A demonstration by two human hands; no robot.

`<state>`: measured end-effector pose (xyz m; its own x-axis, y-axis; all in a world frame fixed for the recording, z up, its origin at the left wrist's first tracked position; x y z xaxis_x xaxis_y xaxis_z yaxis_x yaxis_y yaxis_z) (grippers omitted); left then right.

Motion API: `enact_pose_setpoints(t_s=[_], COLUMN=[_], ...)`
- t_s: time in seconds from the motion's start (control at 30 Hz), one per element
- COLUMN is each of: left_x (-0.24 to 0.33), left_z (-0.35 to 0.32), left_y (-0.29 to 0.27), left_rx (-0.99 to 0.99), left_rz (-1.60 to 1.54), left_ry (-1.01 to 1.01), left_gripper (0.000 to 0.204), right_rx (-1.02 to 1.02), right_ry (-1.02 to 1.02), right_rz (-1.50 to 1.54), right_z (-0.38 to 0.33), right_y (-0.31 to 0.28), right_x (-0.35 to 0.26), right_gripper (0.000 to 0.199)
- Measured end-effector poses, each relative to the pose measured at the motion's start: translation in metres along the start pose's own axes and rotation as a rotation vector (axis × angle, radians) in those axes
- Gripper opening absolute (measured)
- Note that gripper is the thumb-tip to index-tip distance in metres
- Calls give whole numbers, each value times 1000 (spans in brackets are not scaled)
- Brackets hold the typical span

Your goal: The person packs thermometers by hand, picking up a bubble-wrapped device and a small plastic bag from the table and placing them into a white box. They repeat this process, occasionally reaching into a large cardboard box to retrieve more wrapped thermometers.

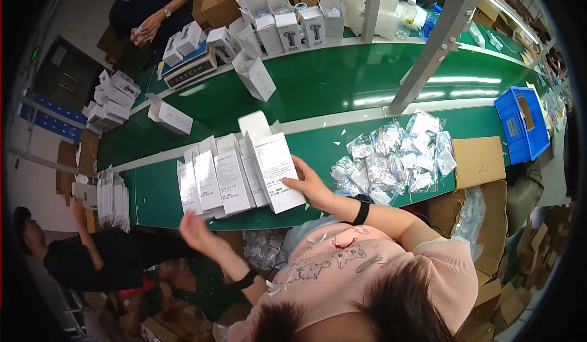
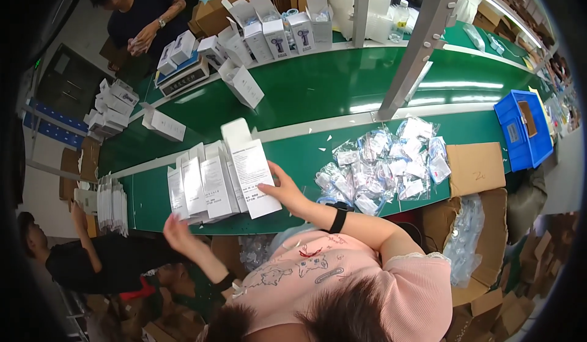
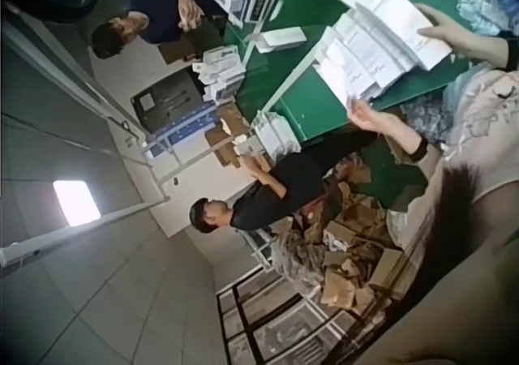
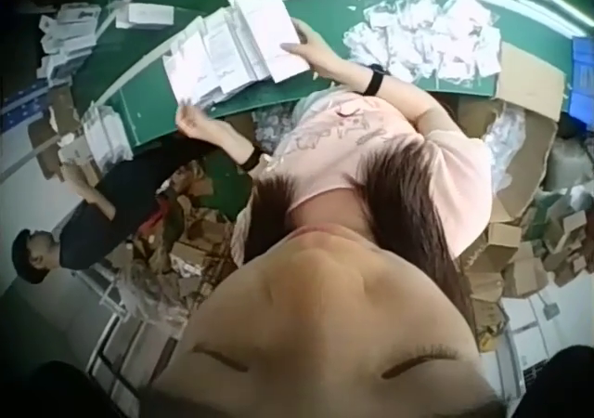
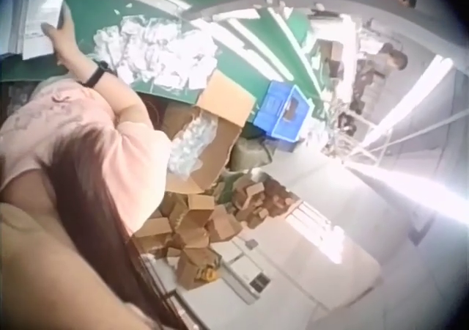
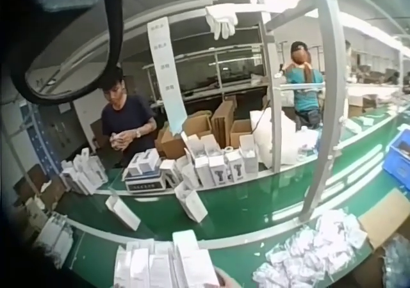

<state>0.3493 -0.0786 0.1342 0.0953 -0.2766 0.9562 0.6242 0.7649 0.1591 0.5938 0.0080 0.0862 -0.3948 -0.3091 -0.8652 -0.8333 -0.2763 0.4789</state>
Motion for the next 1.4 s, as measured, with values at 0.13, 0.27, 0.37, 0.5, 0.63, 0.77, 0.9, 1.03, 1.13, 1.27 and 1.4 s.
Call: enact_pose_setpoints(t_s=[0.13,0.27,0.37,0.5,0.63,0.77,0.9,1.03,1.13,1.27,1.4], left_x=[-19,-38,-75,-115,-141,-146,-153,-164,-166,-153,-116], left_z=[-67,-90,-94,-100,-95,-94,-79,-64,-64,-71,-91], left_y=[99,142,153,146,132,129,121,106,103,110,129], left_rx=[-365,-584,-734,-774,-706,-647,-607,-556,-575,-617,-715], left_rz=[-500,-361,-309,-172,-15,71,66,115,43,-14,417], left_ry=[-403,-360,-613,-657,-544,-485,-486,-437,-449,-401,-123], left_gripper=[62,75,85,92,93,94,94,94,94,96,96], right_rx=[-126,-152,-108,-104,-163,-97,9,42,107,111,92], right_ry=[-132,-349,-411,-338,-322,-335,-334,-246,-261,-429,-311], right_rz=[-332,-766,-1100,-1670,-1909,-1991,-2029,-1982,-1872,-1666,-1773], right_z=[-25,-35,-40,-55,-69,-66,-56,-55,-52,-25,23], right_y=[-14,-48,-95,-115,-125,-153,-168,-163,-155,-134,-120], right_x=[-16,-22,-13,12,41,56,59,45,36,40,36], right_gripper=[61,59,58,55,54,54,57,59,61,63,61])
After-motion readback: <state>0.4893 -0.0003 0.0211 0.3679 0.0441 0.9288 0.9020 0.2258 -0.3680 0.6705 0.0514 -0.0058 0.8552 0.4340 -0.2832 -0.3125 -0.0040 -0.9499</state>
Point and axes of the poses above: each hand's wrist, its own z-axis towards the middle knuckle, its own y-axis out of the palm, x = y × z, the point moved 3 cm from there along z, towards the middle knuckle, and after that the axes turned 8 degrees about -z, right-handed, at the moved point
